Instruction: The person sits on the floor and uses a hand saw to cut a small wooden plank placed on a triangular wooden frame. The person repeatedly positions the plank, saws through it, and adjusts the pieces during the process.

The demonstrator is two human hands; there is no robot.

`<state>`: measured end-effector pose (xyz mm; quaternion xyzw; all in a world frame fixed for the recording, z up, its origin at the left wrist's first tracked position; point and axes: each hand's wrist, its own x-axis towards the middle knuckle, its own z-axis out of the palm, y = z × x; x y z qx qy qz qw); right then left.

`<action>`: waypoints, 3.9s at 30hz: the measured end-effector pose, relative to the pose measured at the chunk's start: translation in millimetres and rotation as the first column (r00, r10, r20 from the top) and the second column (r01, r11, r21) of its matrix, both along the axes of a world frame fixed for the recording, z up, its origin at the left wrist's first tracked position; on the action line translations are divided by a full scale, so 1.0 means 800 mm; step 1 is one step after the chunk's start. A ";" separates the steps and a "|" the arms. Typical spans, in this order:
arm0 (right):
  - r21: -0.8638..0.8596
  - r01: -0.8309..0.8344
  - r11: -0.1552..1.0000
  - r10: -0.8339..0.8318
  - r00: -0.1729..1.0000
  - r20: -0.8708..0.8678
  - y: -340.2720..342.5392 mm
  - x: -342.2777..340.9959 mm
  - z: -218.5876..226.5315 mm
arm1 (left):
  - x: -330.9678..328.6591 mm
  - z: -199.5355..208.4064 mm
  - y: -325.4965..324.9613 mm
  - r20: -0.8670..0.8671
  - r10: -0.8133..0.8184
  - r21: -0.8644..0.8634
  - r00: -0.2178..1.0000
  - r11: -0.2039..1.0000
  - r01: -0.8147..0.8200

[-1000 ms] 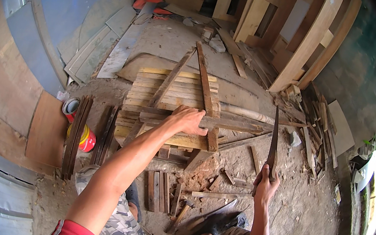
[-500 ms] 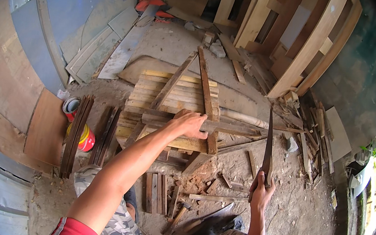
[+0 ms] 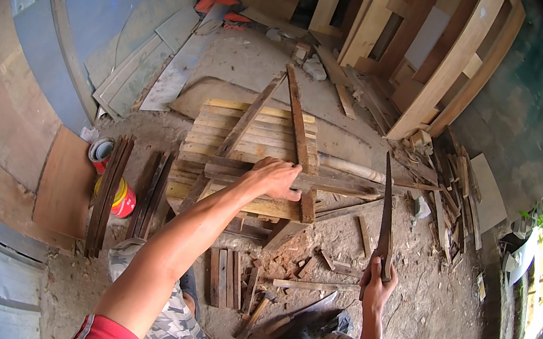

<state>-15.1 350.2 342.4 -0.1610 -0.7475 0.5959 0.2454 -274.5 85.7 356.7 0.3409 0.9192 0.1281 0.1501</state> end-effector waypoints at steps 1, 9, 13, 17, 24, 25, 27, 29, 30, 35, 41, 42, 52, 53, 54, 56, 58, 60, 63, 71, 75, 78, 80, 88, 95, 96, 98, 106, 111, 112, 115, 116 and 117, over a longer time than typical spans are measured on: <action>0.001 0.002 1.000 -0.002 1.000 -0.003 0.000 0.001 0.000 | 0.004 0.006 0.001 0.016 -0.003 0.004 1.000 1.000 0.003; 0.005 -0.017 1.000 0.017 1.000 -0.003 -0.008 0.000 0.003 | 0.004 -0.002 -0.002 -0.180 -0.086 0.031 0.980 0.995 0.093; 0.015 -0.026 1.000 0.026 1.000 0.006 -0.012 0.002 0.000 | -0.006 -0.006 0.002 0.011 -0.021 0.028 1.000 0.999 0.021; 0.027 -0.052 0.998 0.052 0.999 -0.001 -0.035 0.006 0.006 | 0.000 -0.018 -0.002 -0.255 -0.030 0.007 0.966 0.999 0.033; 0.075 -0.040 0.996 0.043 0.998 -0.039 -0.078 0.013 0.003 | 0.055 0.021 -0.106 -0.250 0.699 0.576 0.670 0.664 -0.477; 0.069 -0.065 0.996 0.068 0.996 -0.051 -0.090 0.011 0.007 | 0.067 0.020 -0.135 -0.115 0.759 0.609 0.641 0.564 -0.558; 0.099 -0.086 0.991 0.093 0.993 -0.069 -0.107 0.003 0.002 | 0.085 0.003 -0.185 -0.019 0.786 0.549 0.618 0.525 -0.651; 0.097 -0.159 0.982 0.167 0.983 -0.075 -0.132 -0.009 0.003 | 0.101 -0.009 -0.213 -0.054 0.763 0.525 0.644 0.570 -0.631; 0.069 -0.149 0.987 0.155 0.983 -0.099 -0.146 -0.012 0.000 | 0.101 -0.021 -0.218 -0.081 0.743 0.545 0.665 0.591 -0.594; 0.005 -0.262 0.965 0.262 0.964 -0.045 -0.203 -0.006 0.001 | 0.103 -0.047 -0.214 -0.002 0.712 0.646 0.702 0.537 -0.543; 0.014 -0.402 0.915 0.402 0.915 0.021 -0.243 0.015 -0.005 | 0.105 -0.049 -0.208 0.059 0.720 0.640 0.691 0.505 -0.580; 0.020 -0.397 0.918 0.396 0.917 0.049 -0.245 0.018 -0.009 | 0.105 -0.049 -0.208 0.032 0.723 0.654 0.690 0.507 -0.562; -0.005 -0.380 0.925 0.378 0.920 0.108 -0.240 0.032 -0.022 | 0.108 -0.046 -0.208 -0.068 0.731 0.669 0.679 0.538 -0.513; 0.006 -0.377 0.926 0.374 0.921 0.113 -0.236 0.035 -0.028 | 0.110 -0.044 -0.208 -0.018 0.735 0.637 0.678 0.531 -0.559; 0.021 -0.370 0.929 0.365 0.924 0.118 -0.231 0.037 -0.033 | 0.113 -0.036 -0.204 0.032 0.735 0.604 0.677 0.525 -0.599; 0.034 -0.354 0.935 0.347 0.930 0.120 -0.223 0.041 -0.039 | 0.116 -0.020 -0.185 0.018 0.812 0.543 0.583 0.482 -0.688; 0.018 -0.348 0.937 0.343 0.932 0.117 -0.226 0.042 -0.036 | 0.115 -0.005 -0.168 0.078 0.893 0.438 0.443 0.369 -0.820; 0.004 -0.340 0.940 0.337 0.933 0.123 -0.227 0.044 -0.032 | 0.110 -0.021 -0.165 0.126 0.905 0.506 0.407 0.294 -0.811; -0.020 -0.329 0.944 0.329 0.936 0.123 -0.229 0.046 -0.028 | 0.110 -0.027 -0.162 0.175 0.904 0.600 0.390 0.216 -0.770; -0.005 -0.338 0.941 0.336 0.933 0.132 -0.224 0.049 -0.029 | 0.112 -0.025 -0.160 0.137 0.895 0.628 0.425 0.253 -0.736; 0.014 -0.338 0.941 0.333 0.933 0.133 -0.225 0.049 -0.023 | 0.106 -0.040 -0.162 0.018 0.928 0.631 0.373 0.279 -0.724; 0.030 -0.336 0.941 0.329 0.935 0.134 -0.222 0.050 -0.024 | 0.109 -0.030 -0.156 0.078 0.933 0.606 0.351 0.235 -0.760; 0.031 -0.332 0.943 0.325 0.936 0.132 -0.221 0.051 -0.022 | 0.107 -0.038 -0.160 0.051 0.934 0.627 0.353 0.245 -0.739; -0.041 -0.145 0.989 0.140 0.983 -0.120 -0.158 0.037 -0.035 | 0.116 -0.022 -0.154 0.101 0.909 0.623 0.405 0.260 -0.738; -0.077 0.182 0.980 -0.191 0.974 -0.119 -0.019 0.037 -0.030 | 0.120 -0.013 -0.152 0.125 0.899 0.595 0.419 0.270 -0.757; -0.175 0.245 0.954 -0.261 0.963 -0.075 -0.014 0.038 -0.028 | 0.121 -0.011 -0.151 0.149 0.893 0.604 0.425 0.258 -0.754; -0.153 0.193 0.969 -0.203 0.978 -0.053 0.004 0.044 -0.032 | 0.123 -0.008 -0.150 0.197 0.878 0.621 0.436 0.233 -0.748; -0.238 0.097 0.966 -0.107 0.994 -0.027 0.012 0.055 -0.047 | 0.118 -0.014 -0.155 0.182 0.885 0.599 0.429 0.247 -0.762; -0.247 0.127 0.961 -0.138 0.990 -0.031 0.008 0.055 -0.047 | 0.118 -0.017 -0.156 0.188 0.888 0.587 0.419 0.241 -0.773; -0.243 0.135 0.961 -0.145 0.989 -0.025 0.007 0.055 -0.048 | 0.118 -0.016 -0.156 0.189 0.888 0.586 0.418 0.240 -0.774; -0.224 0.158 0.962 -0.164 0.986 -0.005 0.002 0.054 -0.046 | 0.119 -0.015 -0.154 0.197 0.882 0.612 0.428 0.231 -0.757; -0.217 0.167 0.962 -0.170 0.985 0.001 0.001 0.054 -0.046 | 0.120 -0.015 -0.153 0.200 0.878 0.625 0.434 0.227 -0.747; -0.220 0.163 0.962 -0.168 0.986 -0.003 0.001 0.053 -0.046 | 0.120 -0.015 -0.154 0.188 0.882 0.627 0.432 0.230 -0.744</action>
